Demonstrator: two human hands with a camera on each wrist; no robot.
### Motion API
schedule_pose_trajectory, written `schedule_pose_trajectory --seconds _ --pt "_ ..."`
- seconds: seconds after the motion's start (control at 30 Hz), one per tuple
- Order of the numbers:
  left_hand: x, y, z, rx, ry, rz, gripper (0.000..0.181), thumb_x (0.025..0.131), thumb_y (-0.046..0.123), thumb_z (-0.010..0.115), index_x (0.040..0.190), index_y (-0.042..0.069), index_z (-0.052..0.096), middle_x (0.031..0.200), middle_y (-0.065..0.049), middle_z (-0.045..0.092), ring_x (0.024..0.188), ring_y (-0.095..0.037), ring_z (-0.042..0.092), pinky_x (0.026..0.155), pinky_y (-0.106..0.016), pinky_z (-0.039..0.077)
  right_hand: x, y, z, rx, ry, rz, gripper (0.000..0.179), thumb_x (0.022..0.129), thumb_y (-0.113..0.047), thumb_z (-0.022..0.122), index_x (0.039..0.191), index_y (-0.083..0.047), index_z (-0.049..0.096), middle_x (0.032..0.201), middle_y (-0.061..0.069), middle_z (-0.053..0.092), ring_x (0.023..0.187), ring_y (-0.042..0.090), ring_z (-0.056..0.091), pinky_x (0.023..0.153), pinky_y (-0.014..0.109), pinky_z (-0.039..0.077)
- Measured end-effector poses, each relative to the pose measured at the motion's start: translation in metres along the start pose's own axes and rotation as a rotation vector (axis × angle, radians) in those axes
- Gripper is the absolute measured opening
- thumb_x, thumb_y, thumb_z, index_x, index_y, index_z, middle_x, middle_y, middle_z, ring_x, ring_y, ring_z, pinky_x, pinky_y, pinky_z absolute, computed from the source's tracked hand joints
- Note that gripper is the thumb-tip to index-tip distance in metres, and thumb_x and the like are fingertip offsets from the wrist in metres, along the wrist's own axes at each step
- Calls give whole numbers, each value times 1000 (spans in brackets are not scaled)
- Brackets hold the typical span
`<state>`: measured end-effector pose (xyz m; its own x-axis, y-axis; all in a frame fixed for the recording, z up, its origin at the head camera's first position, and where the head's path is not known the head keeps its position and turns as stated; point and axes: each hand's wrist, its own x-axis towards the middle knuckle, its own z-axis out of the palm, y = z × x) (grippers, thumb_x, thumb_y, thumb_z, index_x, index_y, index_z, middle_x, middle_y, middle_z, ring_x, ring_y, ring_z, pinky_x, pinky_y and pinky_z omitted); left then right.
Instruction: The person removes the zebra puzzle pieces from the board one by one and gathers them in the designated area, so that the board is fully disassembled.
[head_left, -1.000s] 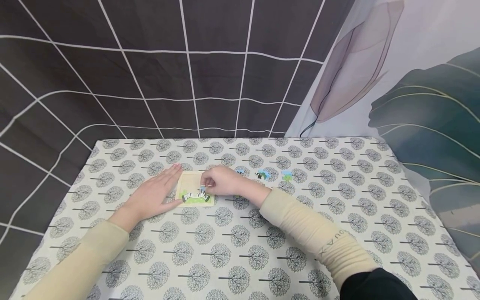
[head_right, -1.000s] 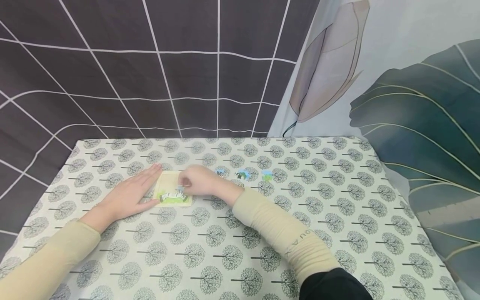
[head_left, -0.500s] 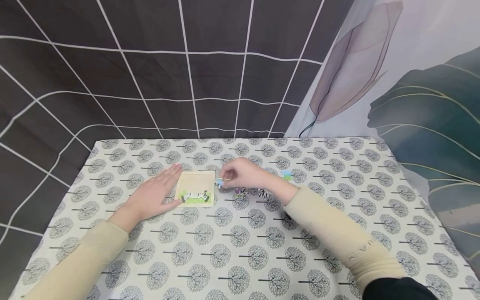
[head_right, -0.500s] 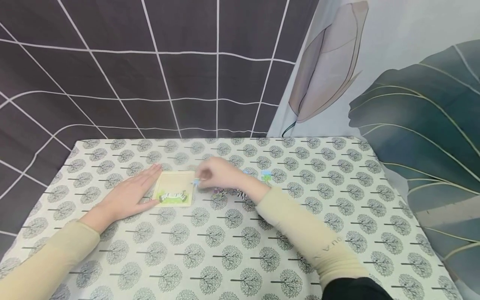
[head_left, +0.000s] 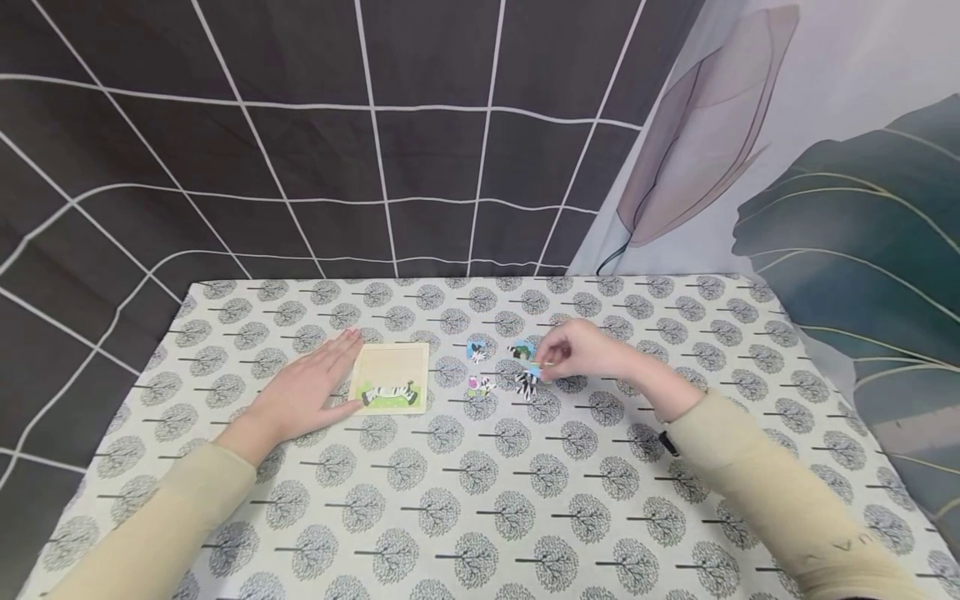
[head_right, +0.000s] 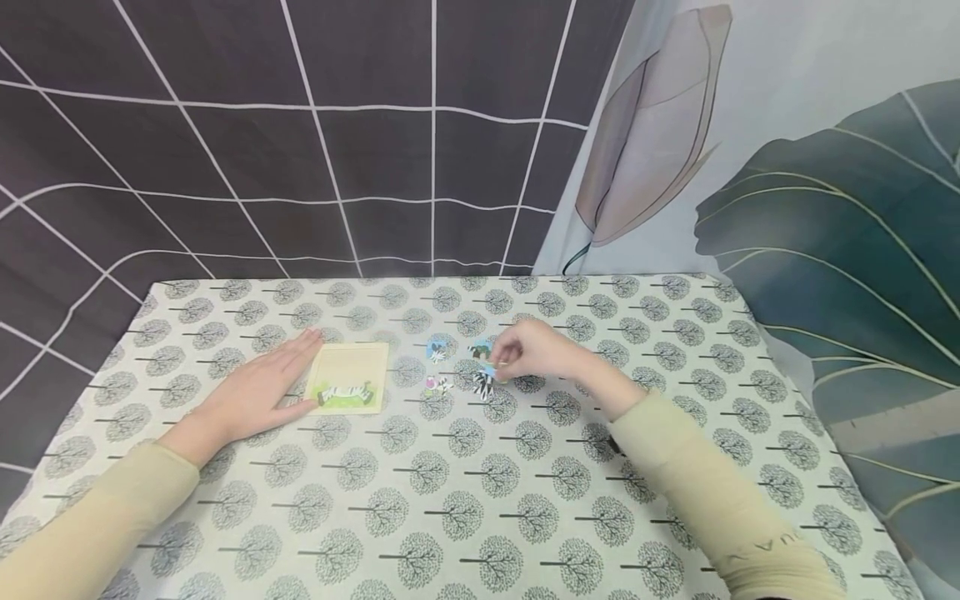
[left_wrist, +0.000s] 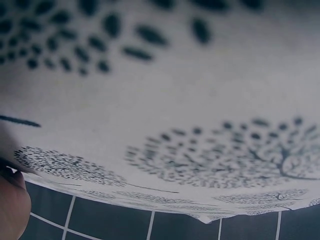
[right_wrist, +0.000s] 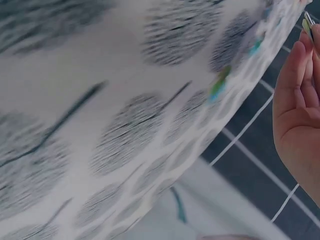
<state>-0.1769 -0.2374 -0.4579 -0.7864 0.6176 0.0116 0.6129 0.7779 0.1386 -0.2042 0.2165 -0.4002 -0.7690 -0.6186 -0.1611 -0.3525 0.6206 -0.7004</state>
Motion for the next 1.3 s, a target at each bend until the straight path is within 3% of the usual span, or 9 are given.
schedule_pose_trajectory --seconds 0.3,0.57,1.07,1.3 --pt "0 -1 0 -2 -3 -1 93 103 53 57 166 -6 23 176 -23 21 163 -42 25 134 -54 27 -35 28 -2 -3 -6 57 9 84 1 82 92 -1 78 80 2 75 71 2 62 71 15 57" --pt "2 -1 -1 -5 -2 1 93 103 53 58 165 -6 23 176 -22 21 163 -42 25 134 -53 27 -43 41 0 -10 12 86 12 84 -2 84 94 -1 78 83 2 75 74 3 61 72 17 57" --pt "1 0 1 -6 -5 0 93 103 54 58 166 -6 23 176 -22 21 163 -42 24 134 -54 27 -43 40 4 -88 151 50 17 84 -6 87 96 -6 76 86 2 71 79 6 61 73 17 58" --pt "1 -1 0 2 -15 -3 95 103 56 57 166 -6 22 176 -22 19 163 -41 23 135 -53 26 -15 18 6 -102 132 -4 8 92 -5 78 100 -5 76 92 3 76 85 8 68 84 20 62"
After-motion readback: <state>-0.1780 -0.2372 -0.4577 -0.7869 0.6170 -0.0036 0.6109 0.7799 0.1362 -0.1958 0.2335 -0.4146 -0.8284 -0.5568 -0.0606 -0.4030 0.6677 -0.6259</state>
